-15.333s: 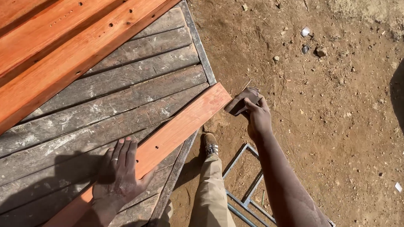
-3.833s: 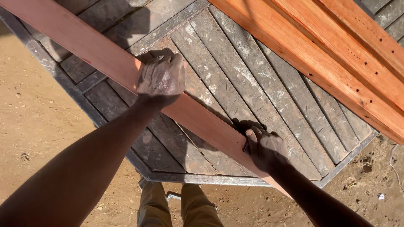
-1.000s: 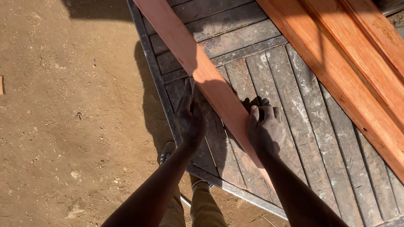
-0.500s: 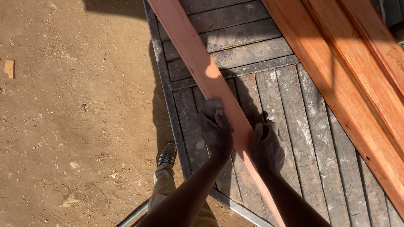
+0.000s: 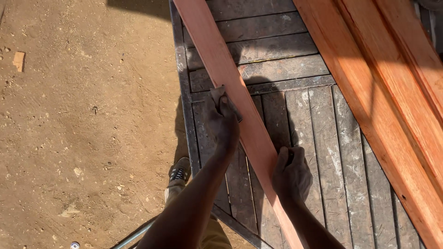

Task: Sanding the edges and surface of a wooden plank using sandpaper

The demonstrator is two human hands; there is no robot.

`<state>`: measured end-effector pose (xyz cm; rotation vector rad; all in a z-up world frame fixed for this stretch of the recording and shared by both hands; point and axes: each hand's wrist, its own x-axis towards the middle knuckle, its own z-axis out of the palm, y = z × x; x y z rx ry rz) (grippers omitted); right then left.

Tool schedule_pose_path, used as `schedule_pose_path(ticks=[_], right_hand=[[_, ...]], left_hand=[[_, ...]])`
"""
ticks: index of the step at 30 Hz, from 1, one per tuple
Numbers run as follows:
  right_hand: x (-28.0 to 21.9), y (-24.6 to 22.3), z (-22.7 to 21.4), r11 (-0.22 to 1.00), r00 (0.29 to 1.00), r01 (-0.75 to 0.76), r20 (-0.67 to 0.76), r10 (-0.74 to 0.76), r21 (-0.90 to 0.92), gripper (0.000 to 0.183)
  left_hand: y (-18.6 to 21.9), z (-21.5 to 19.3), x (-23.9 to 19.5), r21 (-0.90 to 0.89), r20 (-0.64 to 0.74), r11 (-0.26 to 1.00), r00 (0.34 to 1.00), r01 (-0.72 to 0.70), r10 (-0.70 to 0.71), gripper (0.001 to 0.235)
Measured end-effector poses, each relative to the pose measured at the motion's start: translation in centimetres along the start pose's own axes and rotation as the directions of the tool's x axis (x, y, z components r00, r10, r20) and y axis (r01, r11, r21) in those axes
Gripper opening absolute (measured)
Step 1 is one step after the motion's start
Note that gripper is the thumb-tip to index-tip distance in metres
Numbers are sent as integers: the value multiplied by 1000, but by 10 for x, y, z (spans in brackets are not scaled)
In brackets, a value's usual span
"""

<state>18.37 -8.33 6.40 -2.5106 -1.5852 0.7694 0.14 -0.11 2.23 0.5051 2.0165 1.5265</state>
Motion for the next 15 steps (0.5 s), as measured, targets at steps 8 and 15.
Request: schedule_pose_path(ticks=[8,15], right_hand=[[-1,-1,3,994,995,97,-13,-96,44,36],[-2,1,1,992,993,112,-40,-110,60,33]], left_hand=[[-4,13,97,-179,10,972,987,-155,159,15],[13,-3,1,-25,96,972,968,235,-232,12]])
